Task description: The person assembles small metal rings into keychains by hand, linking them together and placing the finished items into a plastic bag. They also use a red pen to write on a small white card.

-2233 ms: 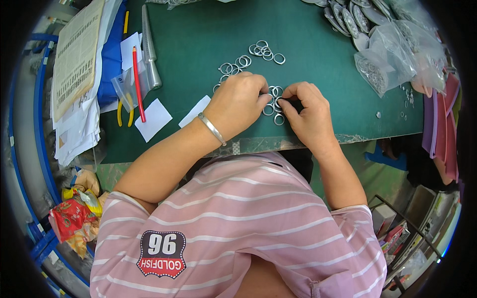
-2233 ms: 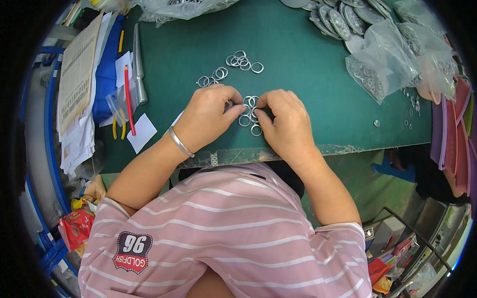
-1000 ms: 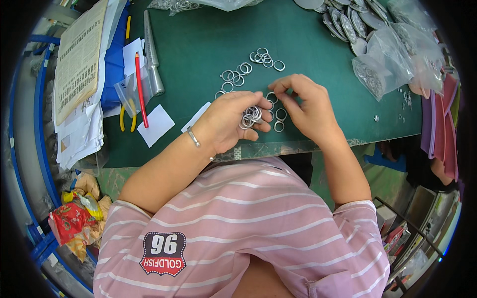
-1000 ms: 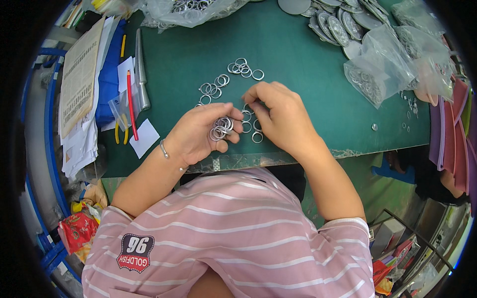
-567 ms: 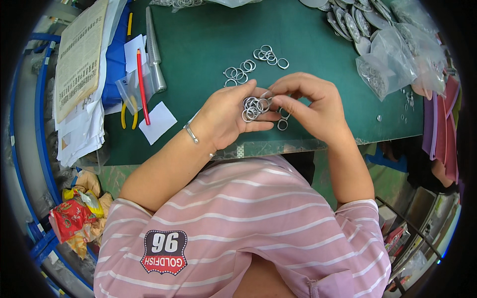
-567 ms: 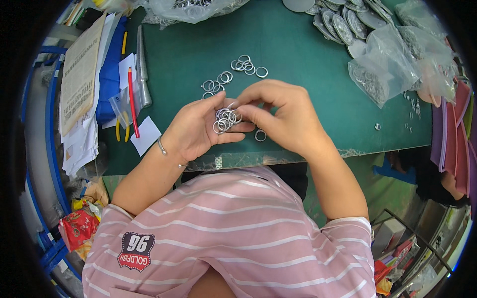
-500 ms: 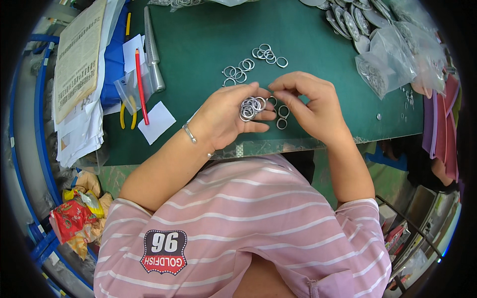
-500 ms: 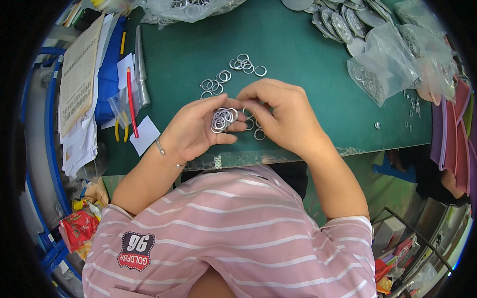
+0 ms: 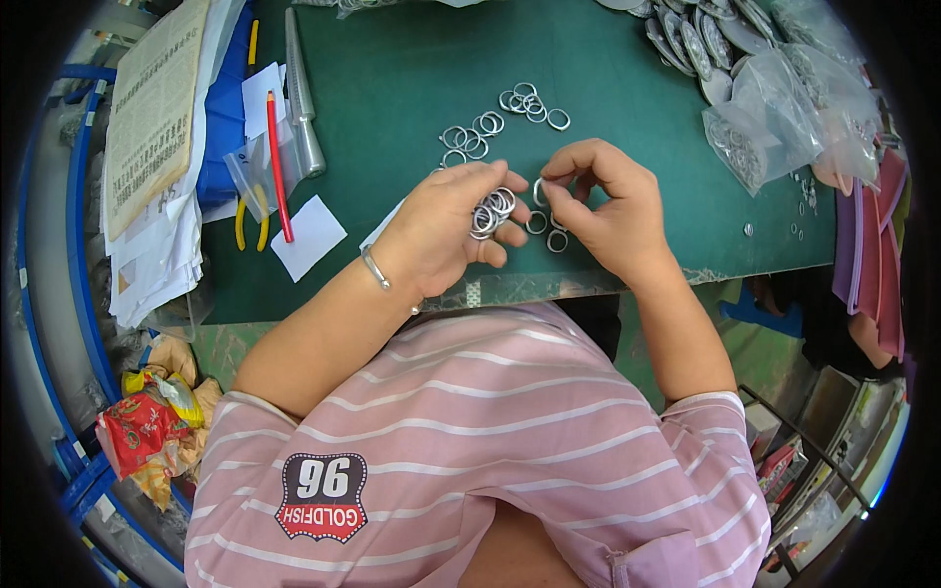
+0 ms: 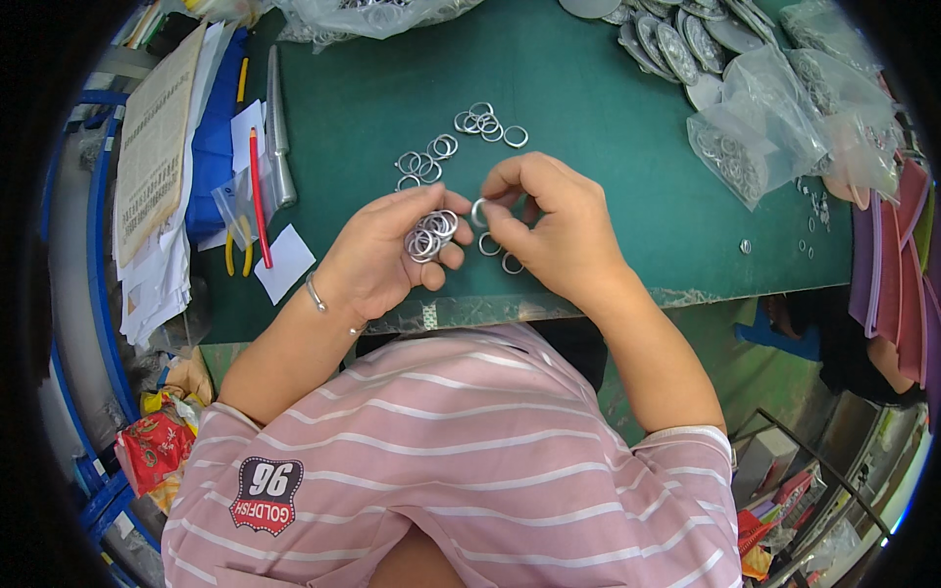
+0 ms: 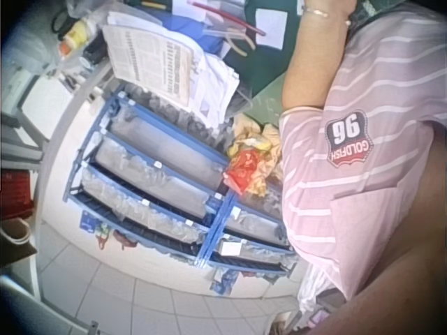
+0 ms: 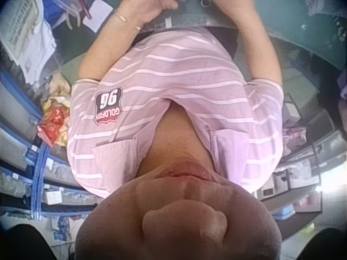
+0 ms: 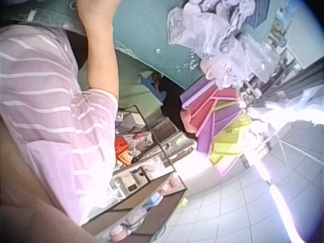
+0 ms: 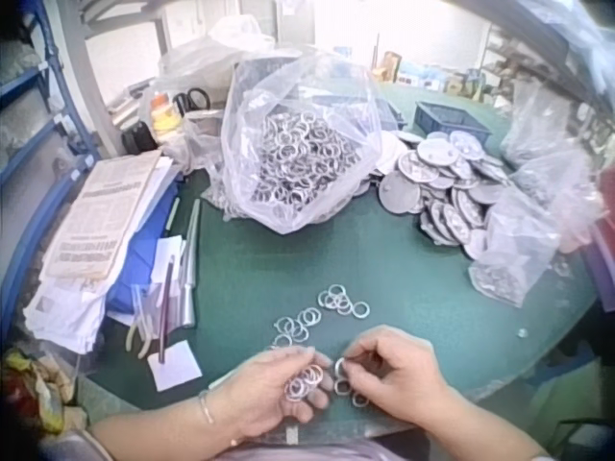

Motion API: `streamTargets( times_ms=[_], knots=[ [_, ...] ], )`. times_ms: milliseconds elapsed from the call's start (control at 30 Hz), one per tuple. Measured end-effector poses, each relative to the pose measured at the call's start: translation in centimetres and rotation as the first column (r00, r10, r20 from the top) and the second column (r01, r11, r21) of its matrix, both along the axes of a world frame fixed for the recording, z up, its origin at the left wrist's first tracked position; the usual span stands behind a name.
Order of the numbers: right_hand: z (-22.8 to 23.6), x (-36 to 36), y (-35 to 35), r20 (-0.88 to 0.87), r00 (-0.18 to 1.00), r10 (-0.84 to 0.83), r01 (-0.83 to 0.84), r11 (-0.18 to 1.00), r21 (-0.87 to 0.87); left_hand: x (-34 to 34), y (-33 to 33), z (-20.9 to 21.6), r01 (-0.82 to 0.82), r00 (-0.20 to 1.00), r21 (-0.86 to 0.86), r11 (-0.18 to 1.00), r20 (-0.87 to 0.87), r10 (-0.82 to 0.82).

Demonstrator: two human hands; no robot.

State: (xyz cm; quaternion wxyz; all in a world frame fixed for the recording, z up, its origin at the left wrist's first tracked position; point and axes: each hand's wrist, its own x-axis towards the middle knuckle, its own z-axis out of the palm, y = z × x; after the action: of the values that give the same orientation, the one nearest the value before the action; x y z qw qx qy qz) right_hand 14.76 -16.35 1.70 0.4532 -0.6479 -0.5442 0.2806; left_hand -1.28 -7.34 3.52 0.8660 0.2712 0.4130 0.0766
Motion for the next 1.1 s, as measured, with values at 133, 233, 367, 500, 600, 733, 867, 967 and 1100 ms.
streamTargets(
  times_ms=[133,233,367,500,600,733,867,967,1100],
  knots=[
    [0.6,1.1,-0.2,0.079,0.990,0.118,-0.124,0.990,0.064,0.2,-0.3,0.0,0.048,0.999,-0.056,0.997,-0.021,-0.049],
    [-0.2,2.4,-1.0,0.277,0.941,0.195,-0.209,0.978,0.025,-0.3,0.1,-0.8,0.096,0.995,0.051,0.994,-0.015,-0.095],
    [-0.9,2.3,-1.9,0.308,0.926,0.218,-0.235,0.972,0.021,-0.5,0.4,-1.1,0.115,0.993,0.057,0.992,0.010,-0.116],
    [-1.3,2.1,-2.6,0.260,0.959,0.111,-0.119,0.993,0.014,-0.5,0.0,-0.8,0.112,0.994,0.022,0.993,0.004,-0.112],
    [-0.8,1.9,-3.0,0.126,0.992,0.027,-0.027,1.000,-0.002,-0.6,-0.2,-1.2,0.132,0.991,0.016,0.991,-0.004,-0.132],
    [0.0,0.7,-3.2,-0.112,0.994,0.008,0.006,0.993,0.120,-0.6,-0.9,-1.0,0.164,0.986,-0.043,0.986,0.035,-0.163],
    [0.8,0.1,-3.5,-0.073,0.996,0.049,-0.040,0.991,0.126,-0.3,-1.2,-0.4,0.227,0.974,-0.162,0.960,0.064,-0.219],
    [-0.3,0.5,-4.1,0.140,0.990,0.003,-0.006,1.000,0.020,-1.1,-0.9,-1.5,0.214,0.977,-0.026,0.976,0.032,-0.213],
    [-1.0,-0.2,-4.5,0.303,0.947,0.104,-0.128,0.990,0.060,-1.9,-0.4,-1.2,0.166,0.986,-0.012,0.986,0.009,-0.166]
  ],
)
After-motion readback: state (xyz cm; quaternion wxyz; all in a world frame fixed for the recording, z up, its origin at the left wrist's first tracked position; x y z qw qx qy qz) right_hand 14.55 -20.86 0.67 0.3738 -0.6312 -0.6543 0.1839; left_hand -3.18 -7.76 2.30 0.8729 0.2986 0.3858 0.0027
